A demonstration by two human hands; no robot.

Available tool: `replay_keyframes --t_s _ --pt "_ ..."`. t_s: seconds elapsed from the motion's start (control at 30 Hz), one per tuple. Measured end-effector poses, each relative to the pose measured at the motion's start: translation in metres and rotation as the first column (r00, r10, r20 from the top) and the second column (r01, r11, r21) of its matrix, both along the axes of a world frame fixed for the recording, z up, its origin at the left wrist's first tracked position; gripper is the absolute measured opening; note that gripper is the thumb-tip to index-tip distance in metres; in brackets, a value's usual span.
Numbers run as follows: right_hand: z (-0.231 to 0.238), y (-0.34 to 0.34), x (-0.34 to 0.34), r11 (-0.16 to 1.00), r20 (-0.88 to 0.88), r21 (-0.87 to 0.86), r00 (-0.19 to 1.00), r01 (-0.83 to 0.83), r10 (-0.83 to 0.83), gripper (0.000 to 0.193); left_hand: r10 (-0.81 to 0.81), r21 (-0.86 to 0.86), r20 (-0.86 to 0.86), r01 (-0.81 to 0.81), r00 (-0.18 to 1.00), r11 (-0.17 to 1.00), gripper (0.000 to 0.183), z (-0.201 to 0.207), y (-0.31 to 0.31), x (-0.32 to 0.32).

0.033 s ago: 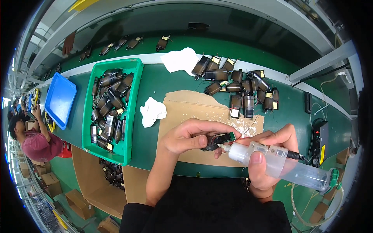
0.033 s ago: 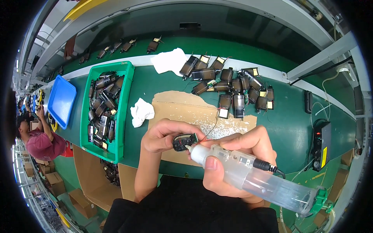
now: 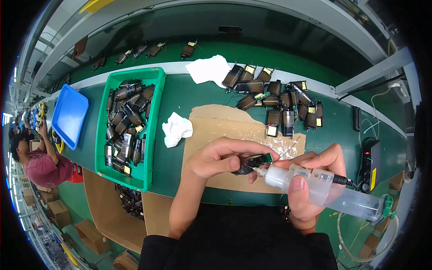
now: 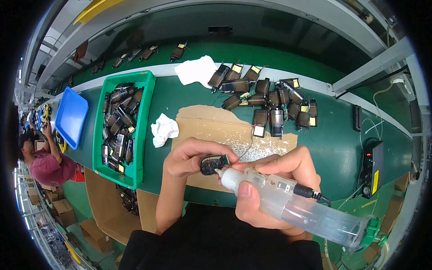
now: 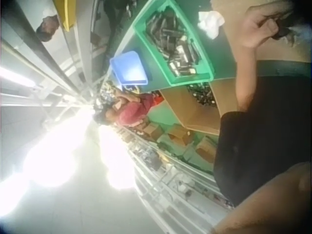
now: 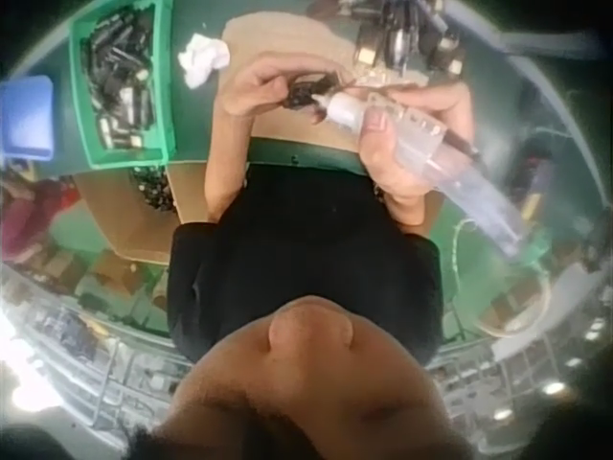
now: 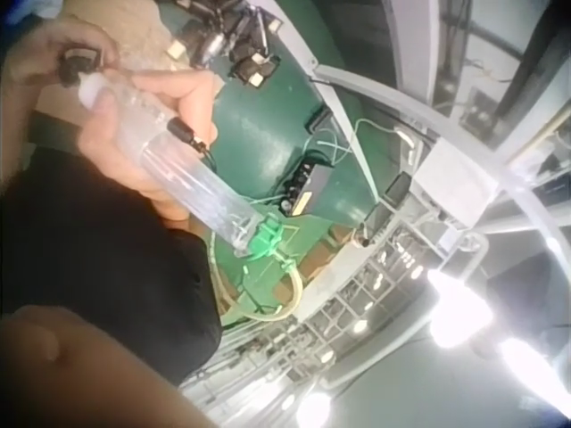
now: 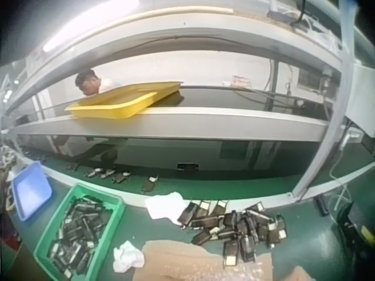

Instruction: The person applies glue or sealant to small electronic components using a syringe.

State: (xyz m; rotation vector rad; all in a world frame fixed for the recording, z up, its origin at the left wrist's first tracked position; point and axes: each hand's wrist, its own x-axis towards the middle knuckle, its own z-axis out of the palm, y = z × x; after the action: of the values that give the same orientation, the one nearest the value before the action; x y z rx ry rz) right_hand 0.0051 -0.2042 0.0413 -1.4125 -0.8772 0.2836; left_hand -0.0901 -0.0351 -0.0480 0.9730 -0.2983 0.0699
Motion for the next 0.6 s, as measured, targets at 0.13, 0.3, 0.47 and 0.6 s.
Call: replay_keyframes --t_s 0.13,0.3,0.47,0.6 --pt "-0.0002 -0.0006 0.0008 1.000 -0.007 0.008 1.000 0.003 -0.003 0.035 0.003 -0.018 -0.020 -0.003 1.000 1.000 0.065 0.0034 -0.0007 -0.0002" --pt "-0.0028 -0.0006 0.0014 1.000 0.010 0.019 1.000 -0.011 0.011 0.034 -0.006 -0.030 -0.011 0.006 1.000 1.000 0.065 0.0014 0.0000 -0.0002" --pt "-0.0023 0.0005 -0.0003 0.999 -0.016 0.042 1.000 0.008 -0.007 0.034 -0.037 -0.039 -0.009 0.037 0.999 0.999 0.065 0.0010 0.0019 -0.0008" --pt "-0.0021 -0.0014 0.0003 1.000 -0.006 0.027 1.000 0.007 -0.007 0.034 -0.050 -0.035 -0.010 0.050 0.999 0.998 0.064 0.0016 0.0024 -0.0002"
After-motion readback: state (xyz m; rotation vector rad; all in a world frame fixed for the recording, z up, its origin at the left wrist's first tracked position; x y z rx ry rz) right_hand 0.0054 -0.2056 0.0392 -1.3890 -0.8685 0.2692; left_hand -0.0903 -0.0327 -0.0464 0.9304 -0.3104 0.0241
